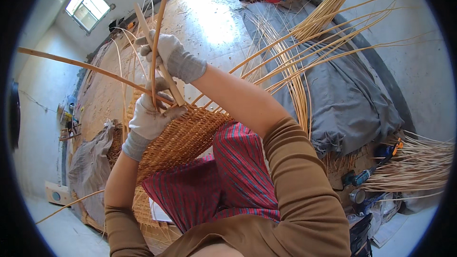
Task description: Weaving a large wicker basket using multiple vertical and horizontal strips.
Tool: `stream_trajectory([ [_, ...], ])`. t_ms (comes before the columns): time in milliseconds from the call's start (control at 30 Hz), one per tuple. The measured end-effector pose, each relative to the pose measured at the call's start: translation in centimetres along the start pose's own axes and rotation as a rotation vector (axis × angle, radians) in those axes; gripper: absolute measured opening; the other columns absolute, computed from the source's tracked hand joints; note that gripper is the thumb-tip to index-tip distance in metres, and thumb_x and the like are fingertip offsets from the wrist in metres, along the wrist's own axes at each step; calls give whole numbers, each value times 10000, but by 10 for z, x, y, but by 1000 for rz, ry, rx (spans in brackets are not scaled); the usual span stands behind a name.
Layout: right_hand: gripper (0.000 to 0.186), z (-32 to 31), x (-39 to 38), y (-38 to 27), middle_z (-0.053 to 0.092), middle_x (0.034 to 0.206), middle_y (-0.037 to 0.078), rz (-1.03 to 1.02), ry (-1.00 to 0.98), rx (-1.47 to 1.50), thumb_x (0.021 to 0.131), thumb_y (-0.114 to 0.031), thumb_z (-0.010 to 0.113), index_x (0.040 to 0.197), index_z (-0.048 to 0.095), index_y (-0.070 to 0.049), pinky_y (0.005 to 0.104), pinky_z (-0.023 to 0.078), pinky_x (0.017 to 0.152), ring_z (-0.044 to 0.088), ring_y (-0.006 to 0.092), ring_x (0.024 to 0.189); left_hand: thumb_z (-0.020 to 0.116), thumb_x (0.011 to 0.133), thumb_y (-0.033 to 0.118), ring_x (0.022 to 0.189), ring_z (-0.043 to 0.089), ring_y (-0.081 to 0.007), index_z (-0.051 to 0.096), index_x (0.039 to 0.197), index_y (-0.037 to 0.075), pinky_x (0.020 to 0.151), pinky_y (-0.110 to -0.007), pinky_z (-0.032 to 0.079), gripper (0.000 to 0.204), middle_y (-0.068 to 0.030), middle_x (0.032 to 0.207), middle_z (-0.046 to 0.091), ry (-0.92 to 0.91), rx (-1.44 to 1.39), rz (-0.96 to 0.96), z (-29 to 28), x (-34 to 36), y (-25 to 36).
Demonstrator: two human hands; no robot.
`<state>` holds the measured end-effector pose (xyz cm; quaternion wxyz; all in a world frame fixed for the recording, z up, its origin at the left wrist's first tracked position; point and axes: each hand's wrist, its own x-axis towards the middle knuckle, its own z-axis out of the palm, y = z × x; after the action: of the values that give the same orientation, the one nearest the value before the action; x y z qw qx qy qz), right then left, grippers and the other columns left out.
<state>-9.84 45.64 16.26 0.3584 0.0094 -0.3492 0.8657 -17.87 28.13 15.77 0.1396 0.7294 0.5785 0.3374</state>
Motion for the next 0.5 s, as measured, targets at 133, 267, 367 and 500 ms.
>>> stream_trajectory([
  [133, 480, -19, 19, 18, 508, 707, -21, 101, 176, -126, 1110, -408, 346, 1220, 544, 16, 155, 368, 356, 421, 8, 487, 909, 755, 232, 993, 657, -177, 553, 1352, 64, 800, -342, 547, 714, -89, 1195, 692, -57, -235, -96, 1, 2, -6],
  [267, 509, -22, 9, 5, 512, 698, -28, 38, -47, 3, 1110, -433, 313, 1198, 550, 9, 148, 379, 342, 431, 3, 466, 891, 776, 220, 1103, 640, -185, 565, 1362, 74, 827, -340, 541, 687, -75, 1237, 684, -65, -79, 120, 0, 6, -3],
  [367, 528, -21, 8, 7, 514, 691, -34, -12, 68, -91, 1110, -448, 290, 1185, 554, 3, 140, 394, 340, 443, 1, 460, 885, 782, 209, 1119, 635, -184, 574, 1358, 80, 836, -338, 537, 667, -71, 1250, 681, -69, -101, 164, 1, 7, -7],
  [500, 500, -20, 0, 5, 529, 707, -25, -46, -61, 143, 1117, -421, 288, 1197, 540, 3, 149, 415, 375, 460, 1, 479, 877, 789, 180, 1089, 641, -180, 597, 1335, 86, 833, -335, 538, 621, -70, 1229, 687, -121, -165, 5, 0, 9, 4],
])
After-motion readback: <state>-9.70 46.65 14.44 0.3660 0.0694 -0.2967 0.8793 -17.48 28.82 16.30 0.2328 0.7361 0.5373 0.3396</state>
